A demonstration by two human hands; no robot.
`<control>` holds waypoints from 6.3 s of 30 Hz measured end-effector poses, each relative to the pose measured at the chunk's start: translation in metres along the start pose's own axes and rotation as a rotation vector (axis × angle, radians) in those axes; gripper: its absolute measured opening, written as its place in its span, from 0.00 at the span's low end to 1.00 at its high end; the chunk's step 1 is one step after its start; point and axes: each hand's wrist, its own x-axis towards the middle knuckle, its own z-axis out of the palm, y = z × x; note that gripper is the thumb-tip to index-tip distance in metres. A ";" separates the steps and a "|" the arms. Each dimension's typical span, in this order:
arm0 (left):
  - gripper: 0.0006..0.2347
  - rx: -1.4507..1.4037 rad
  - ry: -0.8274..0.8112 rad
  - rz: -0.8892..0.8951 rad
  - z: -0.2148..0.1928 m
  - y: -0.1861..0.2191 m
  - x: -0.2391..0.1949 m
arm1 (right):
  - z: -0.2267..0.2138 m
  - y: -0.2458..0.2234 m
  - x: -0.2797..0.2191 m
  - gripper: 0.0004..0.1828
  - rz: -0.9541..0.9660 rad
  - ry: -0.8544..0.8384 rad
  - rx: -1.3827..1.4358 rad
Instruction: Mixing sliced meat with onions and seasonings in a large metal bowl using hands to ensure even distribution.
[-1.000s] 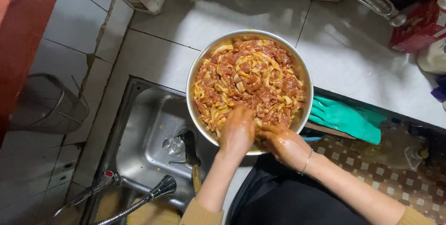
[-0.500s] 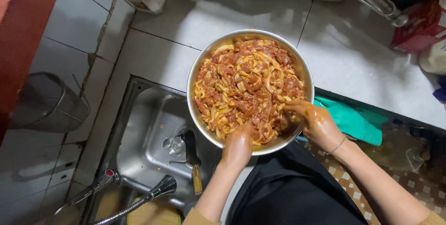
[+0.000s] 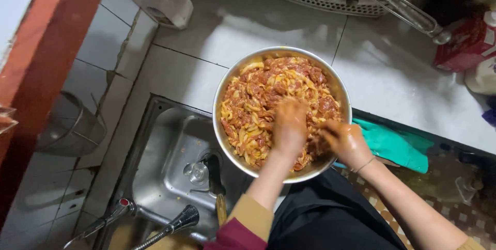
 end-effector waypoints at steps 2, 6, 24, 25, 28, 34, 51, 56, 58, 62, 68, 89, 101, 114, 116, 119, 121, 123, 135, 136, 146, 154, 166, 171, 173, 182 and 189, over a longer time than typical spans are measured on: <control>0.10 -0.147 -0.027 -0.017 -0.032 0.032 -0.009 | -0.029 -0.025 -0.001 0.11 0.123 -0.010 0.325; 0.05 -0.159 -0.146 -0.116 0.019 0.015 -0.095 | -0.070 -0.076 -0.002 0.19 0.415 -0.061 1.133; 0.08 -1.303 -0.071 -1.112 -0.081 0.022 -0.029 | -0.032 -0.066 0.002 0.17 0.355 -0.174 1.057; 0.08 -1.302 -0.066 -1.113 -0.075 0.015 -0.034 | -0.037 -0.072 0.003 0.17 0.353 -0.177 1.057; 0.10 -1.511 -0.009 -1.211 -0.065 0.000 -0.046 | -0.033 -0.081 0.004 0.25 0.151 -0.234 0.700; 0.13 -1.389 0.021 -1.197 -0.118 -0.024 -0.052 | 0.017 -0.078 0.000 0.19 0.065 -0.327 0.501; 0.09 0.027 0.233 -0.545 -0.128 -0.147 -0.077 | -0.014 -0.105 0.036 0.15 -0.243 -0.116 0.084; 0.07 -0.413 -0.141 -0.720 -0.101 -0.067 -0.060 | 0.029 -0.104 0.029 0.26 -0.660 -0.008 -0.241; 0.07 0.033 -0.297 -0.408 -0.084 -0.056 -0.076 | 0.041 -0.077 0.016 0.31 -0.689 0.055 -0.491; 0.04 -0.502 -0.269 -0.786 -0.110 -0.029 -0.068 | 0.059 -0.019 0.005 0.26 -0.471 -0.168 -0.386; 0.11 -0.695 -0.124 -0.924 -0.151 -0.041 -0.032 | 0.000 -0.053 0.005 0.13 -0.198 -0.344 -0.019; 0.24 -0.137 -0.899 -0.359 -0.139 0.036 -0.006 | -0.022 -0.023 0.044 0.16 -0.054 -0.147 -0.138; 0.20 -0.097 -0.135 -0.399 -0.055 -0.093 -0.029 | 0.028 -0.089 0.030 0.30 -0.526 -0.040 -0.493; 0.03 -0.486 0.198 -0.605 -0.138 -0.070 0.064 | 0.028 0.009 0.050 0.12 -0.101 -0.182 -0.137; 0.05 -0.521 0.023 -0.604 -0.127 -0.075 0.051 | 0.031 -0.002 0.046 0.15 -0.146 -0.157 -0.164; 0.10 -0.435 -0.205 -0.617 -0.171 -0.018 0.063 | 0.041 0.001 0.043 0.21 -0.201 -0.132 -0.203; 0.12 -0.319 -0.258 -0.628 -0.172 0.000 0.052 | 0.043 0.004 0.043 0.23 -0.208 -0.129 -0.216; 0.02 0.009 -0.384 -0.397 -0.126 -0.022 0.004 | 0.041 0.002 0.042 0.24 -0.188 -0.147 -0.196; 0.05 0.066 -0.344 -0.607 -0.118 -0.009 -0.002 | 0.043 0.009 0.041 0.22 -0.214 -0.113 -0.146; 0.05 0.065 -0.343 -0.605 -0.115 -0.012 -0.004 | 0.042 0.008 0.041 0.22 -0.213 -0.110 -0.147; 0.03 -0.090 -0.140 -0.657 -0.102 -0.049 -0.014 | 0.040 0.001 0.040 0.15 -0.201 -0.074 -0.125; 0.22 0.003 -0.172 -0.506 -0.076 -0.050 0.043 | 0.042 -0.004 0.037 0.16 -0.213 -0.009 -0.110; 0.21 -0.079 -0.410 -0.184 -0.110 -0.018 -0.039 | 0.026 -0.009 0.040 0.12 -0.138 -0.088 0.020; 0.15 -1.090 -0.144 -1.260 -0.122 -0.048 0.004 | -0.025 -0.052 0.046 0.06 -0.059 -0.067 0.142; 0.11 -0.815 -0.178 -1.089 -0.135 -0.048 0.007 | -0.060 -0.083 0.048 0.04 -0.038 -0.072 0.201; 0.16 -0.575 -0.098 -0.756 -0.153 -0.058 0.039 | -0.115 -0.140 0.072 0.11 0.047 -0.072 0.515; 0.27 -0.556 -0.341 -0.954 -0.187 -0.027 0.078 | -0.025 -0.133 0.069 0.30 -0.371 -0.079 -0.013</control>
